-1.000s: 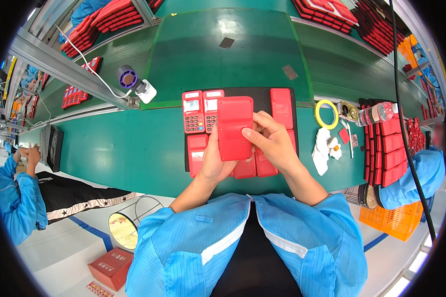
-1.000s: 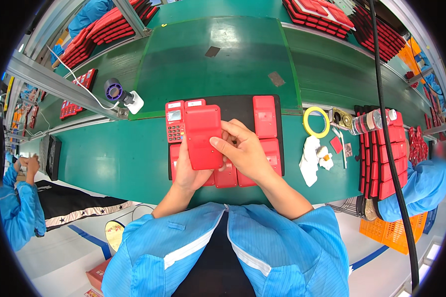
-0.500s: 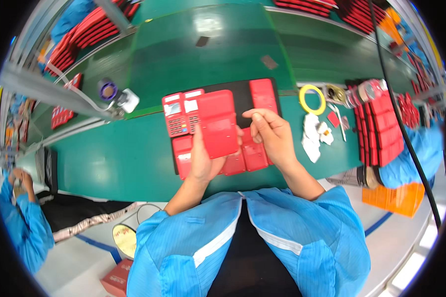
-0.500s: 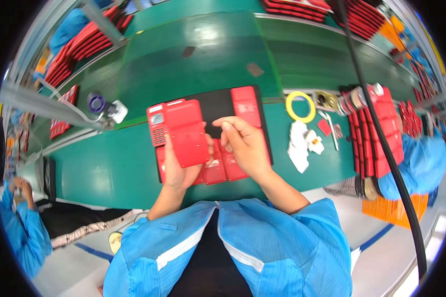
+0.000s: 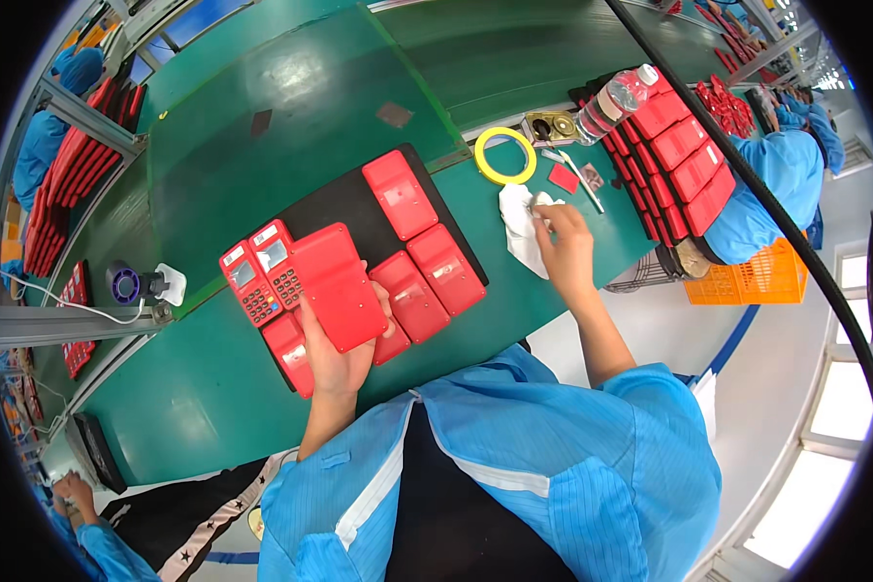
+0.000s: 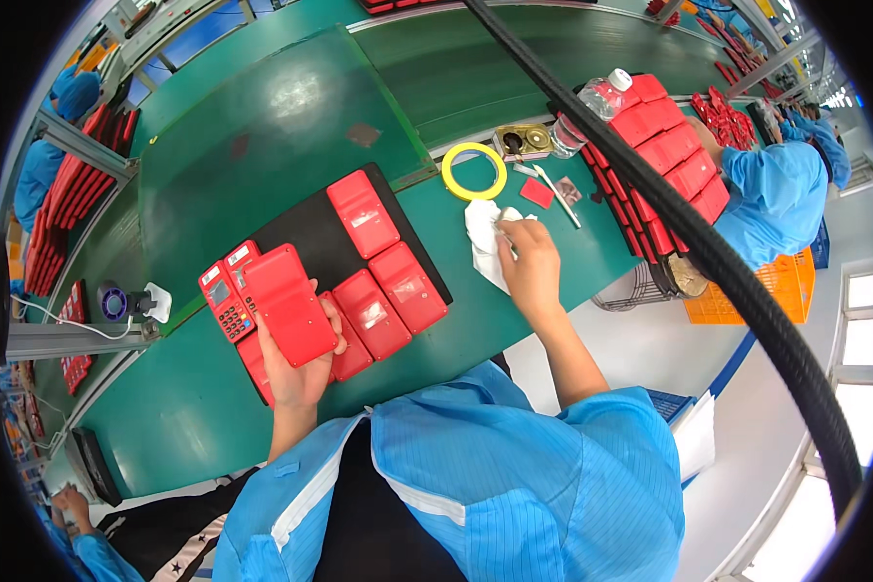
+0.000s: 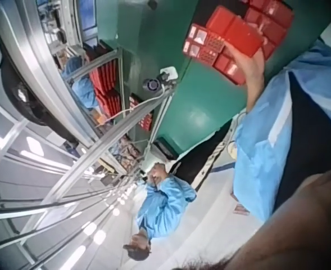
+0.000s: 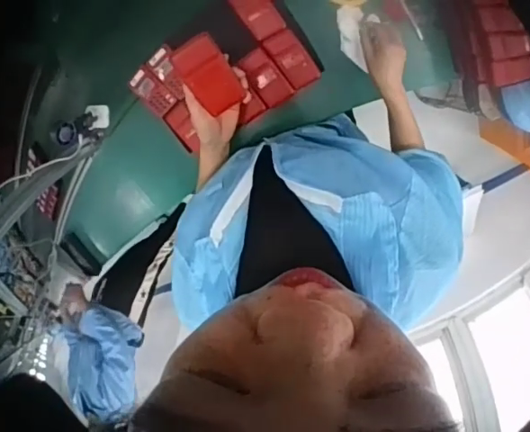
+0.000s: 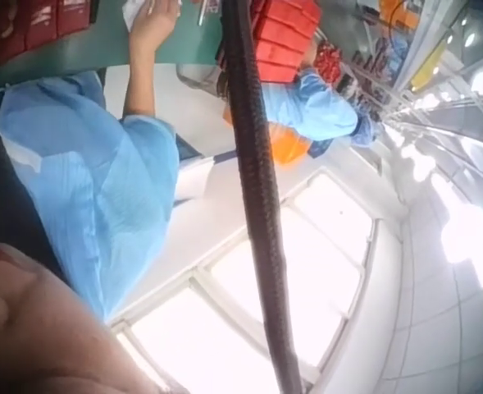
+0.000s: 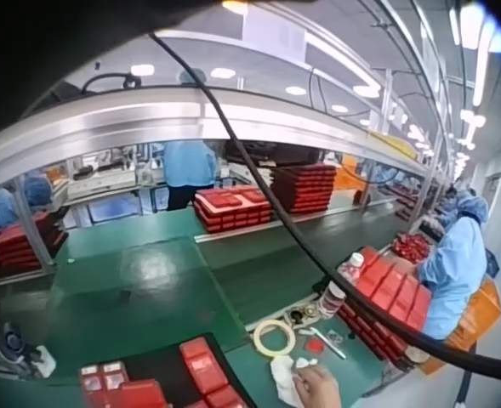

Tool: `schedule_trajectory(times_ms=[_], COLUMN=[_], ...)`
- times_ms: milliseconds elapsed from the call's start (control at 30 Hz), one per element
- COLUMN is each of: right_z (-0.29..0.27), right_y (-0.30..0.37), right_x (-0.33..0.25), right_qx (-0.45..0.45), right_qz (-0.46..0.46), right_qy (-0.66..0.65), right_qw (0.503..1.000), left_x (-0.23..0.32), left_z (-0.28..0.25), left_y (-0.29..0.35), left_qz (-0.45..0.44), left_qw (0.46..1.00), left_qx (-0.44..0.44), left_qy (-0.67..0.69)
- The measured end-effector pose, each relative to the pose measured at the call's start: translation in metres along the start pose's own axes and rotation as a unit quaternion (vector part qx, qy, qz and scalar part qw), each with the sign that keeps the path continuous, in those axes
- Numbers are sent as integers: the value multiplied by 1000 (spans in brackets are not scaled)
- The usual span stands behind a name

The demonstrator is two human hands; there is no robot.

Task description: The person assembles small red electronic devices by hand on an assembly line, fitting keypad components into electronic device casings.

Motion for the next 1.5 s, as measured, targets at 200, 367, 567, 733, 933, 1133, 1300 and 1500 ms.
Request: schedule_trajectory(times_ms=[200, 367, 567, 733, 933, 1133, 1300, 1500], right_z=[37, 28, 2, -13, -16, -13, -20, -36], right_y=[6, -20, -36, -47, -56, -58, -60, -66], right_x=[3, 22, 4, -3, -5, 16, -12, -15], right_qx=[-119, -163, -214, -171, -235, -225, -199, -198], right_qz=[-27, 178, 190, 159, 178, 207, 313, 259], right_qy=[187, -191, -497, -576, -618, -595, -621, -558], right_qw=[975, 951, 819, 784, 729, 743, 691, 763], left_x=[0, 7, 13, 13, 13, 13, 13, 13], left_z=[0, -4, -3, -2, -3, -1, 0, 1], left_y=[0, 6, 7, 7, 8, 7, 5, 6], left_qz=[6, 16, 22, 22, 22, 18, 19, 17], left_qw=[1000, 1000, 1000, 1000, 1000, 1000, 1000, 1000], left_qx=[8, 22, 12, 11, 15, 12, 12, 9], left_qy=[-13, -4, 9, 5, 14, 13, 8, 5])
Point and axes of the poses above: each hand's wrist, its own y-axis away from the middle knuckle, its own z-axis out of the palm, x = y × z, the point moved 5 cm from there along -y, towards the middle knuckle, and after that the axes turned 1 degree about y, right-handed, at the moved point
